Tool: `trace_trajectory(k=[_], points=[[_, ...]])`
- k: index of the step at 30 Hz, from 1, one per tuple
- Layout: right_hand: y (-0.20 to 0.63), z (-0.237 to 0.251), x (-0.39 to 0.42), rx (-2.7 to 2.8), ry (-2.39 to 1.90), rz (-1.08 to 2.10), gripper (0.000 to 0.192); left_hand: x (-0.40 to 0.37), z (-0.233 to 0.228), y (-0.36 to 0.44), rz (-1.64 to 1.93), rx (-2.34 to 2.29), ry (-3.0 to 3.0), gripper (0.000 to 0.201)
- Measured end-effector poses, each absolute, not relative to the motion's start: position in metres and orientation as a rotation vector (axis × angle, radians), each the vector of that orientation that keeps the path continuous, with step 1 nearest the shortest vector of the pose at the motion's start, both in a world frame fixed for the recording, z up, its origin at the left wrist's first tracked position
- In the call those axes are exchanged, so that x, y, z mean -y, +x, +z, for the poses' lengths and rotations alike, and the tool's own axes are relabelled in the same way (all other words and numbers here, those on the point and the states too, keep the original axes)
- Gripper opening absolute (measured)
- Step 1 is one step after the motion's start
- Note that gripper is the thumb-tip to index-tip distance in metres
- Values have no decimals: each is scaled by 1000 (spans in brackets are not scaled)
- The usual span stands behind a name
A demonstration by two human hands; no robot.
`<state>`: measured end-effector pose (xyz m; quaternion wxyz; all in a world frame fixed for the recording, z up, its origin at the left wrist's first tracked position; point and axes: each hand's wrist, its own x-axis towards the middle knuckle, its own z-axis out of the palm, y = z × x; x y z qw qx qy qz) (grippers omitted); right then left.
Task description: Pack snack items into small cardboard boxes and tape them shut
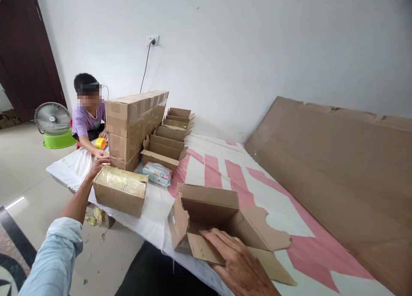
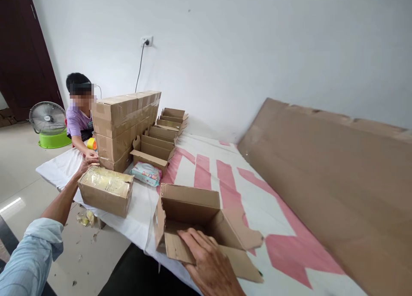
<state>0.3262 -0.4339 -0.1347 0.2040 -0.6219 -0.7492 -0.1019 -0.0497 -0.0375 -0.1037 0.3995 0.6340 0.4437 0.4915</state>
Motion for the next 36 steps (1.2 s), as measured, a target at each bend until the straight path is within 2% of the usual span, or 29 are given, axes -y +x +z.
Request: trace_trajectory(k=[6, 9, 12, 15, 21, 31, 36], points=[[317, -122, 437, 1874, -1745, -210, 52, 64, -74, -51, 1295, -1228, 1512, 29], [321, -117, 443, 1747, -1713, -165, 51, 93, -65, -51, 1491, -1286, 1499, 26], [325, -115, 450, 1657, -1652, -109, 44, 139, -61, -40, 1716, -1340, 1750, 22], [324, -115, 456, 1597, -1592, -50, 37, 196, -63, -13, 1661, -1102, 1987, 13], [318, -114, 464, 1547, -1533, 3, 39, 281, -84, 49, 1333, -608, 2129, 6], [317, -110, 468, 1601, -1469, -54, 36, 291, -118, 93, 1132, -423, 1983, 41], [319, -108, 471, 1617, -1476, -35, 37, 289, -122, 100, 1106, -441, 1952, 39]])
